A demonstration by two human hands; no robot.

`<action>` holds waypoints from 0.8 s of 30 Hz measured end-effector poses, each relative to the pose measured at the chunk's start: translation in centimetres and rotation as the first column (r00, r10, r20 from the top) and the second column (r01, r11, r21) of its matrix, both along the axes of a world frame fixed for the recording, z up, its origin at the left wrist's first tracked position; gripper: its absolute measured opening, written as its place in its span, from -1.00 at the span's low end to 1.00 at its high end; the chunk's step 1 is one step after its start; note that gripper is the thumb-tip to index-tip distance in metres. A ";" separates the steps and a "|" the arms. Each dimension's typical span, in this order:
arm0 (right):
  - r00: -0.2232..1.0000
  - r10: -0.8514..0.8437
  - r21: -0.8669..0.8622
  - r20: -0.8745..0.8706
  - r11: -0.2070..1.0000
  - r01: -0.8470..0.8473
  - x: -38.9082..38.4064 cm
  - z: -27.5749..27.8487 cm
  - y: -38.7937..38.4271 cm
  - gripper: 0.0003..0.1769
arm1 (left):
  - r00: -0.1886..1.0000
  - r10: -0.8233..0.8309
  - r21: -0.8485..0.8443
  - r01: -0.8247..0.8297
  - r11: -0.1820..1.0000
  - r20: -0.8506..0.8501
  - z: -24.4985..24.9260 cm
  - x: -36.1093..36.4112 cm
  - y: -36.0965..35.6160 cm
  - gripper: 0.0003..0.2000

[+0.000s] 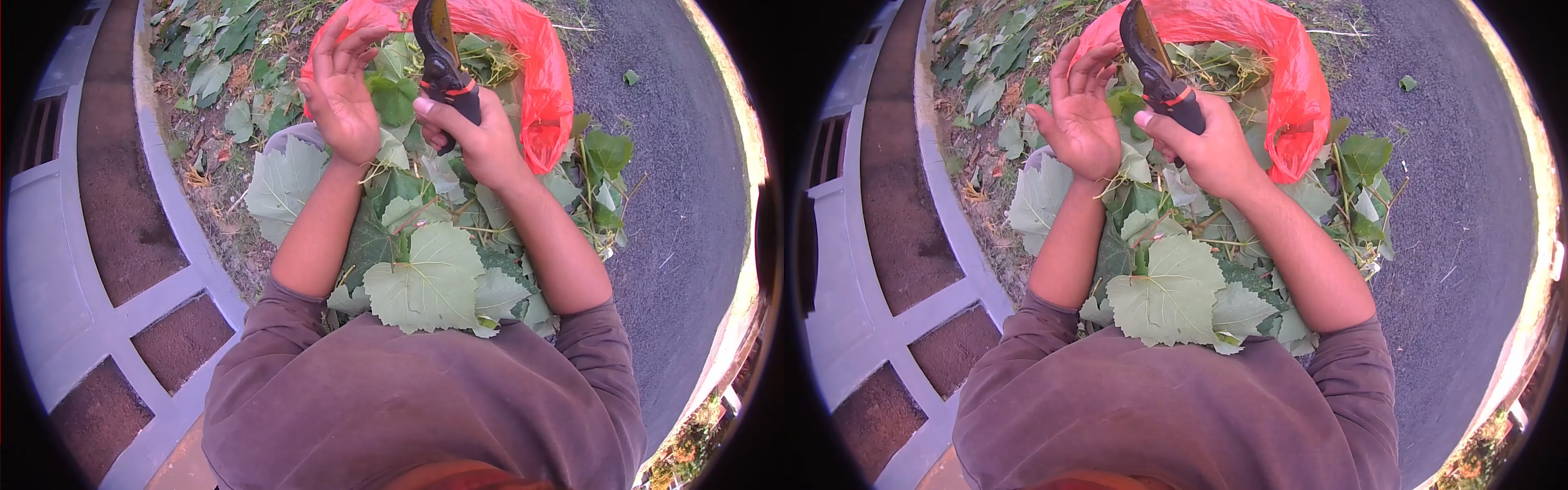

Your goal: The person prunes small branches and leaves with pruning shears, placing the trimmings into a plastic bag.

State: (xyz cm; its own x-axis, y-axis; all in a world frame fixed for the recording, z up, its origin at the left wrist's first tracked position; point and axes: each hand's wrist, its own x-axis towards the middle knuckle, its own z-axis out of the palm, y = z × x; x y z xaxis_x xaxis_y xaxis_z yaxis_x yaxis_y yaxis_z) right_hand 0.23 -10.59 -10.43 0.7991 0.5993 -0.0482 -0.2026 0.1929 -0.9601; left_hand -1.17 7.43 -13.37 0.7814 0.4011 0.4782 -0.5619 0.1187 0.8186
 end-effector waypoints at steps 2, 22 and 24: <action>1.000 0.001 -0.009 -0.028 1.000 -0.001 0.0 -0.1 0.1 -0.73 | 1.000 -0.020 0.019 0.020 1.000 -0.008 0.0 -0.1 0.2 -0.07; 0.830 -0.117 -0.333 0.546 0.878 0.343 2.2 1.3 -1.4 -0.53 | 0.986 -0.158 0.299 0.166 0.940 -0.050 0.2 -2.1 0.5 -0.59; 0.405 -0.266 -0.083 0.875 0.742 0.665 3.2 1.4 -1.4 -0.50 | 0.997 -0.071 0.341 0.074 0.937 -0.020 0.1 -2.0 0.3 -0.60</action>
